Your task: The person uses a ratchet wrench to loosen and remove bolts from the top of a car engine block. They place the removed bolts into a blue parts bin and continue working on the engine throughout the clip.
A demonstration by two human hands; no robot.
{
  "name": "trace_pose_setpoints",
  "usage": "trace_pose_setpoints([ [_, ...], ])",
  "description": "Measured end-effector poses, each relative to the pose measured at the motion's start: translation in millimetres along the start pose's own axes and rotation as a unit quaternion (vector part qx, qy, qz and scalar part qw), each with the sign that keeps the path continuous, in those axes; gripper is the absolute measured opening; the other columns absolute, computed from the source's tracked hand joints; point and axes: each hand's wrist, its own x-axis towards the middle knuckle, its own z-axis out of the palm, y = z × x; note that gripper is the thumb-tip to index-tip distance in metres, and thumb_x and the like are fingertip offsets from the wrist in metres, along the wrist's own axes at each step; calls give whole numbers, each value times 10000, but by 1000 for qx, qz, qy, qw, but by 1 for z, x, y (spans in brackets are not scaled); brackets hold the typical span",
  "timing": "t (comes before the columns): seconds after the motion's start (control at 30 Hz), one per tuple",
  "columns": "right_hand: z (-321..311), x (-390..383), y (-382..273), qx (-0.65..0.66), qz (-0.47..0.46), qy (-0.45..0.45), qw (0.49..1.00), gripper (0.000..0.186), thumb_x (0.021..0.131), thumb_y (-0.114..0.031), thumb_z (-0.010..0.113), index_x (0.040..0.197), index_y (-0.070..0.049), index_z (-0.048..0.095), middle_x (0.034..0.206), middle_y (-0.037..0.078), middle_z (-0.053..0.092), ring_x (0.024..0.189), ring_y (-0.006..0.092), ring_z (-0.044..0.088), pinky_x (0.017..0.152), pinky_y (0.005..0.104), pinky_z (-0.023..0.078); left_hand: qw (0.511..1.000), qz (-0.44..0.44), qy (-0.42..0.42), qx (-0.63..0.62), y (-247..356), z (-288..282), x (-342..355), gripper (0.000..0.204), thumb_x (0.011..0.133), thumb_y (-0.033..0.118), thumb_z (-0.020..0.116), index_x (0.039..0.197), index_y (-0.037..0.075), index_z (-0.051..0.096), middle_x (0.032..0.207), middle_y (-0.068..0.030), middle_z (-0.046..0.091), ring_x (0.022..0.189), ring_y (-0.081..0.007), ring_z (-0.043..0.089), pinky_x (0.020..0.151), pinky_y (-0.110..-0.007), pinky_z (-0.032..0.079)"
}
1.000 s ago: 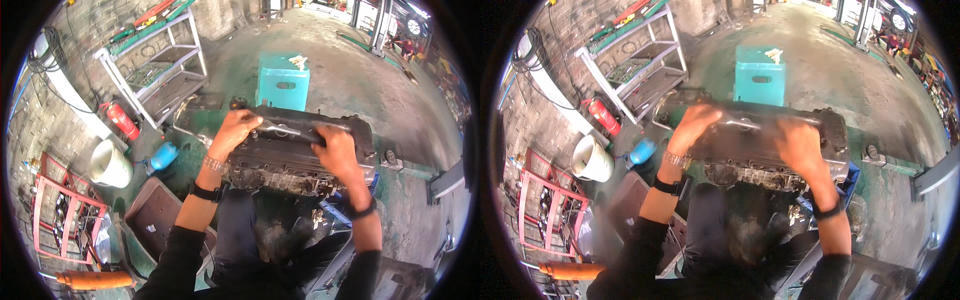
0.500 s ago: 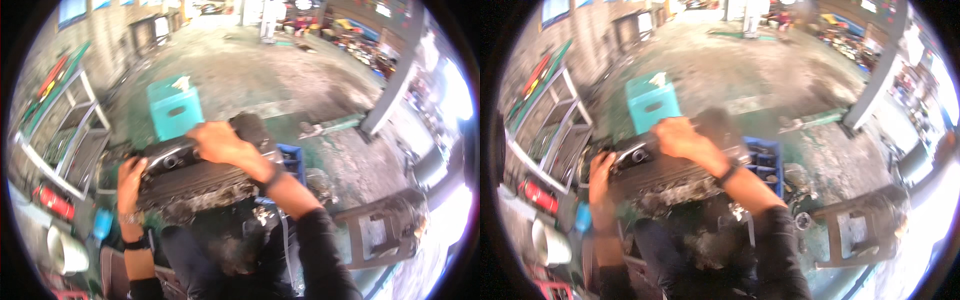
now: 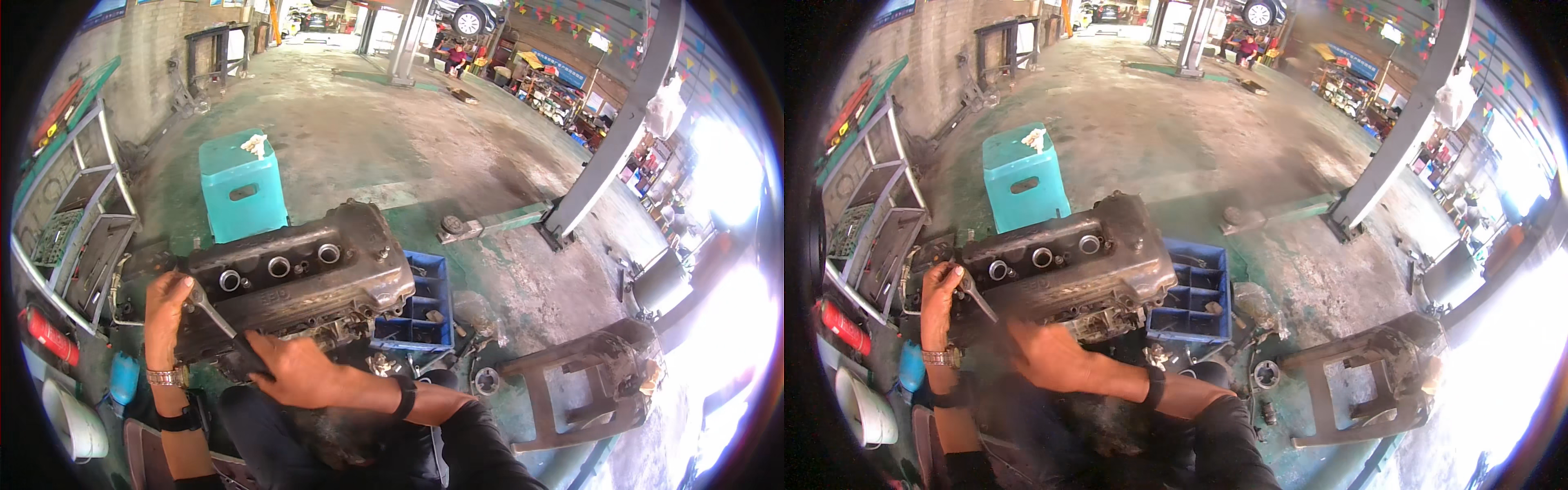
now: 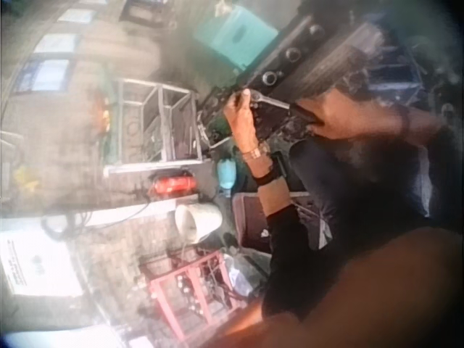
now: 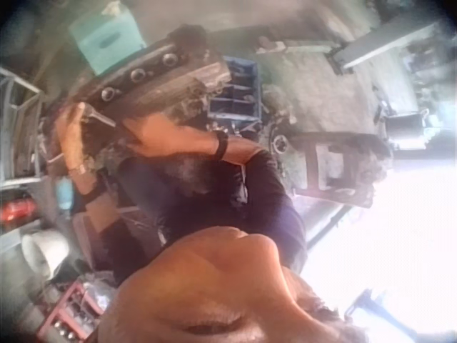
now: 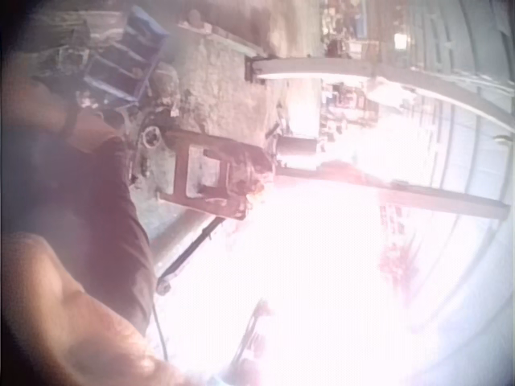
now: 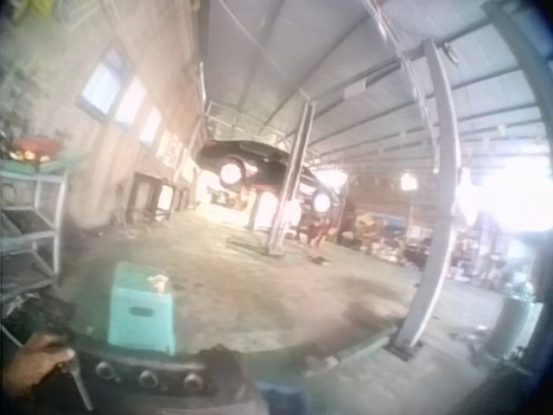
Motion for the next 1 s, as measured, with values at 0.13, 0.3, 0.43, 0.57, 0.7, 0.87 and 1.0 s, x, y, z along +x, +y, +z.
trace_pose_setpoints([
  [0.13, -30, 18, 20, -57, 4, 14, 998, 456, 811, -185, 722, 1193, 21, 580, 927, 220, 653, 790, 413, 656, 681, 474, 540, 1000, 20, 21, -11, 0, 3, -2, 202, 937, 180, 659, 902, -19, 663, 797, -19, 658, 725, -94, 583, 675, -259, 449],
  [0.3, -63, 75, 65, -69, -16, 53, 996, 352, 772, -175, 749, 1084, -33, 669, 945, 189, 663, 852, 408, 653, 736, 479, 529, 998, 47, 11, -37, -2, 3, -6, 252, 953, 205, 630, 954, -43, 675, 837, -33, 672, 760, -104, 589, 714, -264, 453],
  [0.43, -68, 111, 89, -65, -41, 29, 997, 348, 761, -190, 759, 1082, -75, 688, 993, 176, 674, 907, 398, 653, 767, 474, 530, 999, 30, 1, -16, -2, -1, -4, 251, 950, 184, 616, 982, -59, 675, 876, -46, 679, 811, -114, 599, 749, -269, 460],
  [0.57, -62, 93, 92, -68, -7, 16, 998, 374, 765, -202, 760, 1104, -67, 683, 1031, 186, 676, 918, 396, 654, 780, 467, 531, 999, 37, -2, -28, -8, -3, -3, 209, 933, 138, 632, 999, -56, 670, 898, -45, 676, 834, -120, 604, 770, -272, 466],
  [0.7, -34, 35, 53, -89, 2, 79, 993, 411, 789, -204, 762, 1121, 3, 635, 920, 202, 648, 798, 401, 658, 661, 474, 536, 999, 32, 8, -29, -14, -3, -1, 172, 919, 107, 657, 1005, -42, 659, 908, -34, 667, 829, -117, 602, 765, -264, 466],
  [0.87, -3, -2, -7, -63, 2, 12, 998, 541, 805, -212, 741, 1250, 23, 543, 889, 192, 634, 711, 382, 651, 613, 475, 539, 999, 28, -1, -33, -12, -3, -1, 153, 924, 119, 663, 983, -22, 650, 873, -30, 655, 789, -109, 595, 723, -258, 463],
  [1.0, -45, 33, 30, -138, -53, 14, 989, 430, 763, -176, 752, 1135, -25, 599, 862, 176, 637, 739, 365, 659, 613, 455, 540, 998, 37, 5, -59, -7, 1, -3, 136, 944, 145, 646, 940, 8, 651, 806, -7, 629, 702, -81, 548, 660, -246, 444],
])
